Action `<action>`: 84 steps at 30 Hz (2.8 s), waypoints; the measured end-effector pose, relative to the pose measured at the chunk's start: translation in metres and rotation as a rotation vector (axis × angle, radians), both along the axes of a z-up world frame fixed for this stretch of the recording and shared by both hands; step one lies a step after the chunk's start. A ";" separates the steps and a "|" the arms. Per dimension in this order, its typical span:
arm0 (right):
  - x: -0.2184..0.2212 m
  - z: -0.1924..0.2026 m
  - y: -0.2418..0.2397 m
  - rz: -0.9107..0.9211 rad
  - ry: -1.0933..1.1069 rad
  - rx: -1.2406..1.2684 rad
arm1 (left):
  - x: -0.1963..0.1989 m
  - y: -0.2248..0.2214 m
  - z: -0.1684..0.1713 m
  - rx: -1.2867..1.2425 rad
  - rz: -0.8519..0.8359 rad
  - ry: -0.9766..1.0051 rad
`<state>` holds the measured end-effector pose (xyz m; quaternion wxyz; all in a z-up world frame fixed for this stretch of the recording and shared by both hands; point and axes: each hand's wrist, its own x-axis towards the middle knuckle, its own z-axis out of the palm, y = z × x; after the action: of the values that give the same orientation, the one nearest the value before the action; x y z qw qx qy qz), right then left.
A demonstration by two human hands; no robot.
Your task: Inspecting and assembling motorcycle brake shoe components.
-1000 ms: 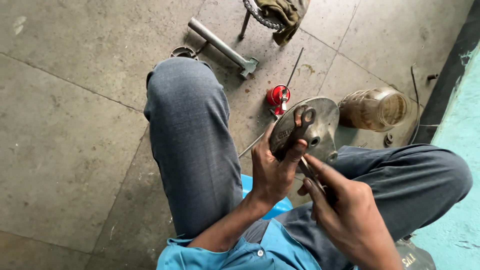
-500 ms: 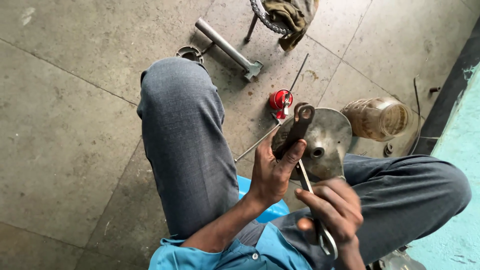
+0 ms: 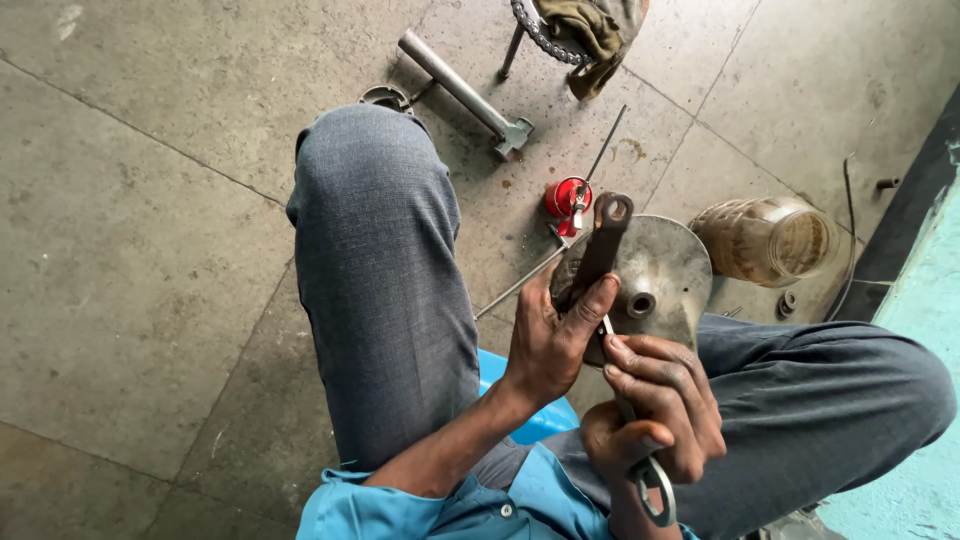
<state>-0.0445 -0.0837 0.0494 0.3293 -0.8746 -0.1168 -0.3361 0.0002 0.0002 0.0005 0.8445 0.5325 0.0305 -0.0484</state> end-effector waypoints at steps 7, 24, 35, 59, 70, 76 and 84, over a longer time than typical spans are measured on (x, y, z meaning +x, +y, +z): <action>-0.006 0.013 0.015 -0.108 0.038 -0.019 | -0.004 -0.007 -0.013 -0.051 -0.004 -0.041; 0.007 -0.021 -0.012 0.027 -0.146 0.196 | 0.012 -0.011 -0.015 0.153 -0.011 -0.176; 0.008 -0.086 -0.113 -0.040 0.276 0.056 | 0.026 0.011 -0.029 0.640 0.255 0.127; 0.076 -0.432 -0.170 0.628 1.065 -0.243 | 0.031 0.041 -0.070 1.406 0.115 -0.164; 0.102 -0.378 -0.162 0.557 1.842 -0.287 | 0.030 0.057 -0.049 1.140 0.066 -0.188; 0.103 -0.139 -0.136 0.479 2.142 -0.295 | 0.020 0.068 -0.032 0.916 0.158 -0.356; 0.026 -0.062 -0.198 0.905 1.617 -0.060 | 0.005 0.072 -0.044 0.931 0.219 -0.374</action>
<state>-0.0189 -0.2816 -0.0128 0.3876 -0.7225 -0.1905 0.5399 0.0054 0.0721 -0.0430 0.5090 0.8453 -0.0473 0.1553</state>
